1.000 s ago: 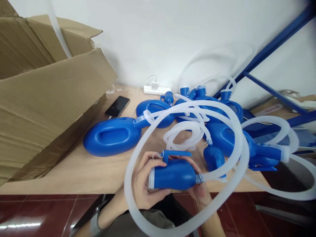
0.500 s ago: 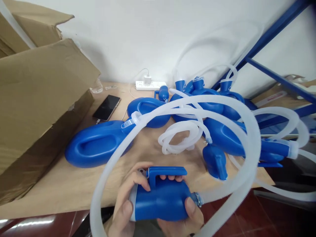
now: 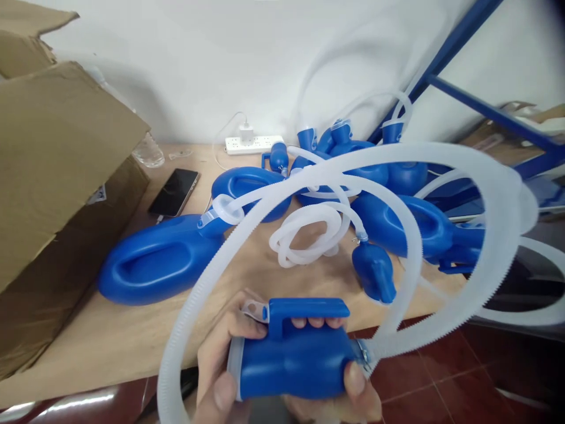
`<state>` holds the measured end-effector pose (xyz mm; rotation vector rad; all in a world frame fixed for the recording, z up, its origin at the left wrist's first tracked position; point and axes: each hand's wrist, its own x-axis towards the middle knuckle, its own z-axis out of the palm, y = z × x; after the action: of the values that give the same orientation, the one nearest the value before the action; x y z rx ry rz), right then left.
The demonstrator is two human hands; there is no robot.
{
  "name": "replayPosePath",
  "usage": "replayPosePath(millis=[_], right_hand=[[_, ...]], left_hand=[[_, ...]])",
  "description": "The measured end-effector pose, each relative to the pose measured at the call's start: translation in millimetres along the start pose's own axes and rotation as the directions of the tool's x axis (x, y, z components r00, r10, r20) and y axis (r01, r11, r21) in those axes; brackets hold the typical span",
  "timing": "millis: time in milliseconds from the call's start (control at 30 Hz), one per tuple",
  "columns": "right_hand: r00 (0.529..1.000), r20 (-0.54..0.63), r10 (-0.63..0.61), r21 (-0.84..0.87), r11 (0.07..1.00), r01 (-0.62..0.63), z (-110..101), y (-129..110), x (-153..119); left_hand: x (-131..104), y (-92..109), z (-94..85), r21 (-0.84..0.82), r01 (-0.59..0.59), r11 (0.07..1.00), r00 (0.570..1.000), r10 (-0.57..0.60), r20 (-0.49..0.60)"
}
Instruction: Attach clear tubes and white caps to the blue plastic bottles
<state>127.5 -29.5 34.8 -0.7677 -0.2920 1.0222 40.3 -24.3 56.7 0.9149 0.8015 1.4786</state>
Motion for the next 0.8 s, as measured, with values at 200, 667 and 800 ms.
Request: replayPosePath(millis=[200, 667, 800], right_hand=[[0.998, -0.051, 0.027, 0.131, 0.991, -0.020, 14.0, -5.1, 19.9], [0.967, 0.059, 0.246, -0.081, 0.967, -0.241, 3.0, -30.1, 55.5], [0.922, 0.134, 0.363, -0.149, 0.927, -0.344, -2.7, -42.5, 52.8]], left_hand=[[10.7, -15.9, 14.3, 0.002, -0.033, 0.999, 0.995, 0.033, -0.092], [50.3, -24.4, 12.6, -0.162, 0.306, 0.938, 0.932, -0.330, -0.151], [47.6, -25.4, 9.8, -0.069, 0.166, 0.984, 0.952, -0.178, -0.250]])
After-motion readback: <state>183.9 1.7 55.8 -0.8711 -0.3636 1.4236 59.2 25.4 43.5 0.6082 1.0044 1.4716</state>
